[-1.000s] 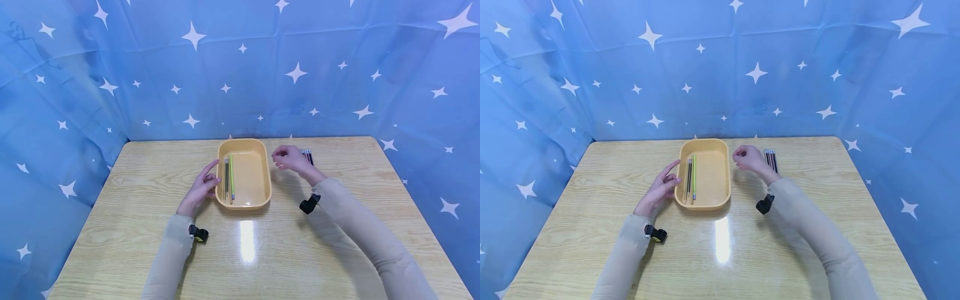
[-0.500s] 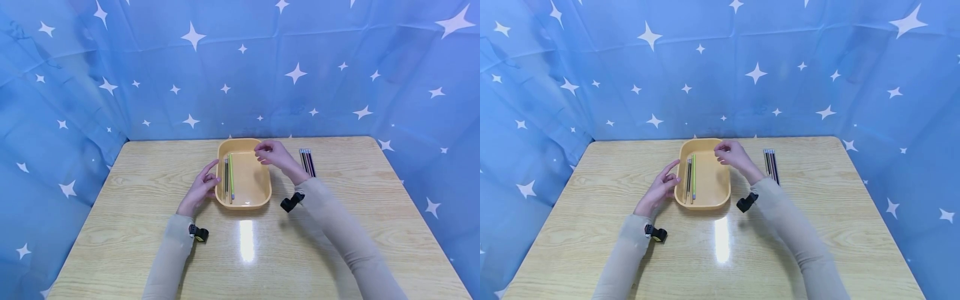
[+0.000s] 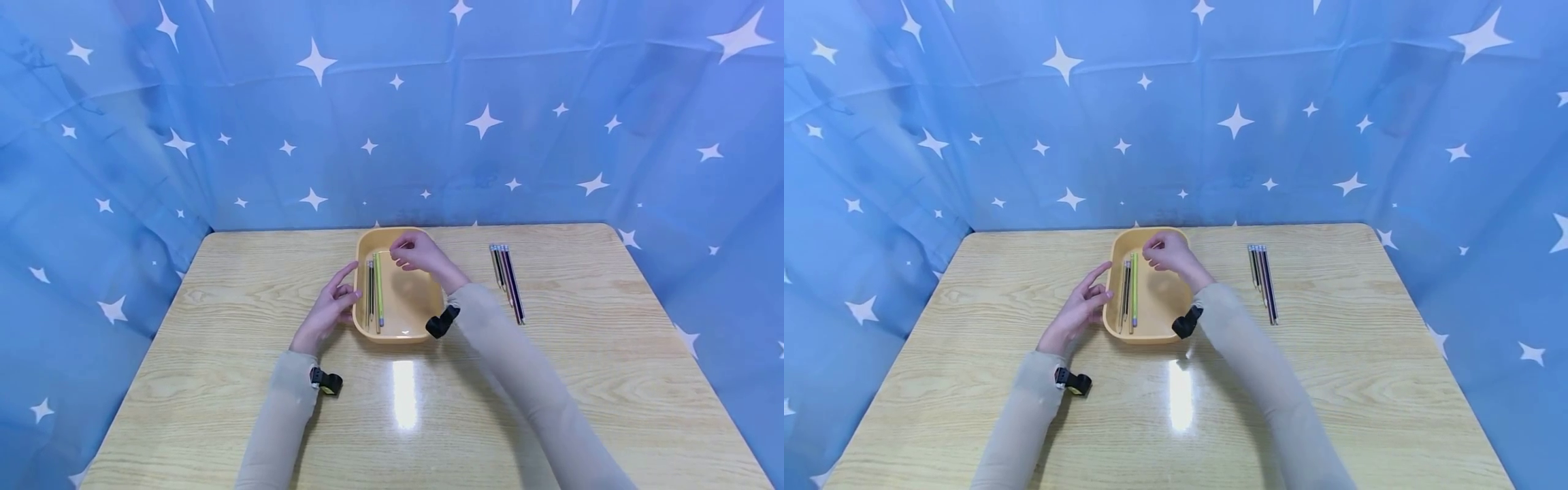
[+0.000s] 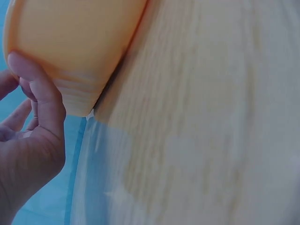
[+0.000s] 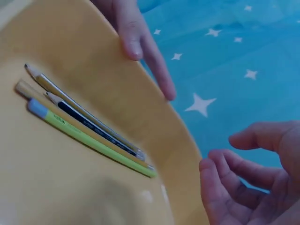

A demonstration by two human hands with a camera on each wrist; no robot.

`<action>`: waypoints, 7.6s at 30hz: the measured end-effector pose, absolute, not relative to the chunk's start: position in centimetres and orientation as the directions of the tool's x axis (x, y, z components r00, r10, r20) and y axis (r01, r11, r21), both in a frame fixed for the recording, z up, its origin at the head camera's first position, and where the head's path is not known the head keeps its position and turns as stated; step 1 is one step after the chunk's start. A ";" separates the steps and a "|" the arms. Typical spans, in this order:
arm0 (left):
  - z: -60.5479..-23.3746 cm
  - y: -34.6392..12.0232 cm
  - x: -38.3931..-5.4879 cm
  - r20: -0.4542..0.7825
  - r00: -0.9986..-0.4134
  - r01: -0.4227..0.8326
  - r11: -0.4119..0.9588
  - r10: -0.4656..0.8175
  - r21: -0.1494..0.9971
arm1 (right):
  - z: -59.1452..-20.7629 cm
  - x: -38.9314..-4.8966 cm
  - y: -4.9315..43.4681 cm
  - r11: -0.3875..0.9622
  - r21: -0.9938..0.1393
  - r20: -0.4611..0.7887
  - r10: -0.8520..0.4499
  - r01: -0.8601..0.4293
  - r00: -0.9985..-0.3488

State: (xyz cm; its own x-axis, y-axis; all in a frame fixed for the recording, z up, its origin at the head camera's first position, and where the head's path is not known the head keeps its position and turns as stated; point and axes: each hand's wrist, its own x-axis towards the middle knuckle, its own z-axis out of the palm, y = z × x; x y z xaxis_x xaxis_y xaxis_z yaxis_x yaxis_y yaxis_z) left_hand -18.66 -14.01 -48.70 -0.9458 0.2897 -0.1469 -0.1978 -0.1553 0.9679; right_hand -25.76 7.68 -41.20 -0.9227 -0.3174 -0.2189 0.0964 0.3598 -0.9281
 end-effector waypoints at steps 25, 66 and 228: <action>-46.9 -13.9 -18.2 -0.152 -0.927 -0.219 -0.165 0.342 0.962 | -45.4 -27.8 4.7 0.550 -0.834 -0.316 -0.408 0.046 -0.857; -46.9 -13.3 -18.2 -0.149 -0.917 -0.237 -0.204 0.369 0.950 | -45.6 -27.8 5.8 0.701 -0.546 -0.306 -0.677 -0.459 -0.670; -47.9 -13.3 -18.5 -0.161 -0.928 -0.229 -0.172 0.336 0.958 | -47.6 -22.0 29.3 0.769 -0.634 -0.101 0.018 0.078 -0.995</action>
State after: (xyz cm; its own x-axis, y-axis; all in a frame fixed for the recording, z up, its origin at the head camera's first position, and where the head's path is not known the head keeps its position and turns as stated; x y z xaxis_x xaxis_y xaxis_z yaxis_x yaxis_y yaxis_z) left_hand -18.47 -13.32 -47.88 -0.9279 0.3363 -0.1611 -0.2288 -0.1724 0.9581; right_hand -22.04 29.33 -47.59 -0.9947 0.0180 -0.1008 0.0782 0.7692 -0.6342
